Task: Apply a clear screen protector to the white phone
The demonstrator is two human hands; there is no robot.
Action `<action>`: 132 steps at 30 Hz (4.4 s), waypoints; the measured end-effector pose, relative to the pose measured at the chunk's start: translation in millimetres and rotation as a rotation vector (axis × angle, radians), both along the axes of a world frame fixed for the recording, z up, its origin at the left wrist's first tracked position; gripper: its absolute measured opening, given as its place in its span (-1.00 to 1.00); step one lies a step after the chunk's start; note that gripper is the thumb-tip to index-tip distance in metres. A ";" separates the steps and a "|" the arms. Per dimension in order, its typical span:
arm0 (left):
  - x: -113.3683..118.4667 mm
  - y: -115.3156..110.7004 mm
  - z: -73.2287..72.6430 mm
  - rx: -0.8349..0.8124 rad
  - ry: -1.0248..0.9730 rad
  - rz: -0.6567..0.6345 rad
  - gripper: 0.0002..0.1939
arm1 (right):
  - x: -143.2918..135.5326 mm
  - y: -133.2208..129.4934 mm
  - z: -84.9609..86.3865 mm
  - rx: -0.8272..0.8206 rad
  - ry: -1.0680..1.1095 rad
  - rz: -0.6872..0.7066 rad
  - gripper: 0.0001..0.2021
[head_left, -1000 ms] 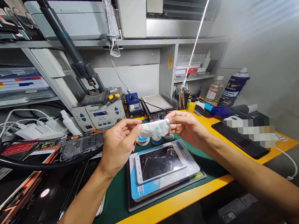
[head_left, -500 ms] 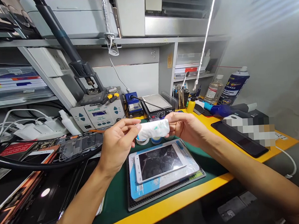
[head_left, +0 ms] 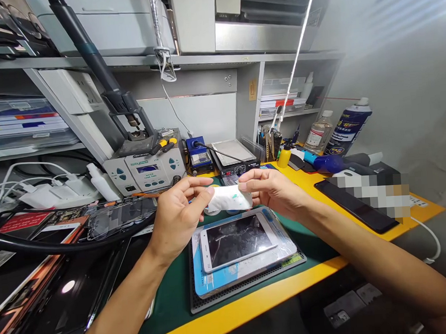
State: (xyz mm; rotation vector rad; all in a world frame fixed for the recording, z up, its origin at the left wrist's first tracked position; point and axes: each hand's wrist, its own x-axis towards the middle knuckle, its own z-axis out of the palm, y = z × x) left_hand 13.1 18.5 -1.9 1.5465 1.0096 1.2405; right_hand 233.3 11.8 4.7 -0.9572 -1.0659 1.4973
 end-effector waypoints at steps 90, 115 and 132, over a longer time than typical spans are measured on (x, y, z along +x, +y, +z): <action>6.1 -5.7 0.7 -0.170 -0.066 -0.264 -0.83 | -3.4 -7.4 -1.1 -0.024 -0.048 0.172 -0.75; -11.7 16.6 2.2 0.085 0.022 0.016 -0.78 | 17.6 -82.4 -0.6 0.800 -1.364 0.097 -0.73; -12.9 7.7 8.8 0.175 0.015 -0.032 -0.77 | -1.4 -121.0 -21.7 0.664 -1.665 0.163 -0.37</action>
